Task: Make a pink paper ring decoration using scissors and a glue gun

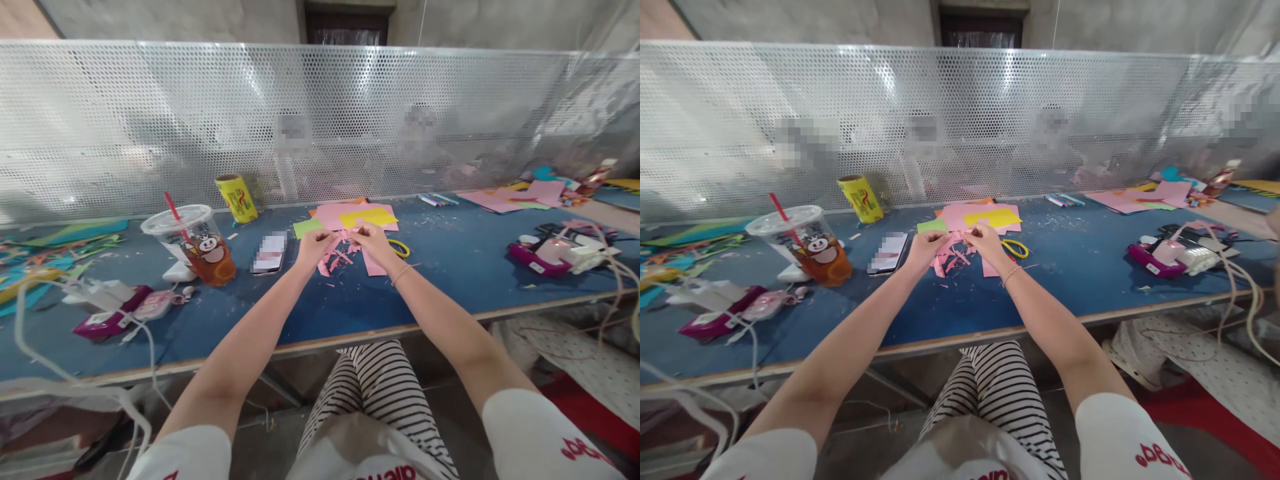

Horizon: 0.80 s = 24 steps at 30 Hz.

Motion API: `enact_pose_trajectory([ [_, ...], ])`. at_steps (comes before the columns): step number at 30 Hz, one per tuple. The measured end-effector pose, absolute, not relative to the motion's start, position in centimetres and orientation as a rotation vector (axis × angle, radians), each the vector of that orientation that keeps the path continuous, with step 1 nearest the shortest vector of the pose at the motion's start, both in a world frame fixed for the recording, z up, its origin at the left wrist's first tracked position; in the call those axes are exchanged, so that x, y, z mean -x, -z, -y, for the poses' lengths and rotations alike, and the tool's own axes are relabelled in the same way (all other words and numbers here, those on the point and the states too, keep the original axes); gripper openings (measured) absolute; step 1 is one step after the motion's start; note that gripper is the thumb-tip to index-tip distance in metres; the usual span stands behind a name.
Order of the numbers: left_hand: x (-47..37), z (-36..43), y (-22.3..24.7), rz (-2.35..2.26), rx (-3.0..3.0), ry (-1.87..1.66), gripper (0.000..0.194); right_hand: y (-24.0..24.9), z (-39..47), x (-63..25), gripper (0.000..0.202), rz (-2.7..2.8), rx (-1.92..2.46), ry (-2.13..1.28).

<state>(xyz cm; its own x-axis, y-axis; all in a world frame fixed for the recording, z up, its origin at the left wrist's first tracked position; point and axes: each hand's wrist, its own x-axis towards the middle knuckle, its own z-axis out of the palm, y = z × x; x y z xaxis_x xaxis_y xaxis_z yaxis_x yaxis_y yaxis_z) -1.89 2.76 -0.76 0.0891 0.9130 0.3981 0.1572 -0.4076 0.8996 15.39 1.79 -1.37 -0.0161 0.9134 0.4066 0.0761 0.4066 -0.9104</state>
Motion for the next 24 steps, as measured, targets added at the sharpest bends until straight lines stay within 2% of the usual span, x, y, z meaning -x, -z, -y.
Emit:
enact_pose_trajectory([
  [7, 1.7, -2.8, 0.7, -1.055, -1.611, -1.389, 0.02, 1.4, -1.9, -15.3, 0.032, 1.405, 0.94, -0.884],
  [13, 2.6, -3.5, 0.7, -1.099, -1.615, -1.386, 0.023, 1.8, -2.3, -15.5, 0.025, 1.442, 0.934, -0.86],
  [17, 3.3, -4.5, 1.3, -1.156, -1.572, -1.428, 0.02, 2.8, -2.3, -15.1, 0.012, 1.758, 1.084, -0.602],
  [21, 3.5, -5.0, 1.7, -1.176, -1.53, -1.402, 0.017, 3.9, -1.7, -13.8, 0.018, 2.172, 1.032, -0.297],
  [24, 3.3, -4.9, 1.6, -1.18, -1.505, -1.38, 0.015, 4.4, -1.5, -13.1, 0.021, 2.379, 0.932, -0.191],
])
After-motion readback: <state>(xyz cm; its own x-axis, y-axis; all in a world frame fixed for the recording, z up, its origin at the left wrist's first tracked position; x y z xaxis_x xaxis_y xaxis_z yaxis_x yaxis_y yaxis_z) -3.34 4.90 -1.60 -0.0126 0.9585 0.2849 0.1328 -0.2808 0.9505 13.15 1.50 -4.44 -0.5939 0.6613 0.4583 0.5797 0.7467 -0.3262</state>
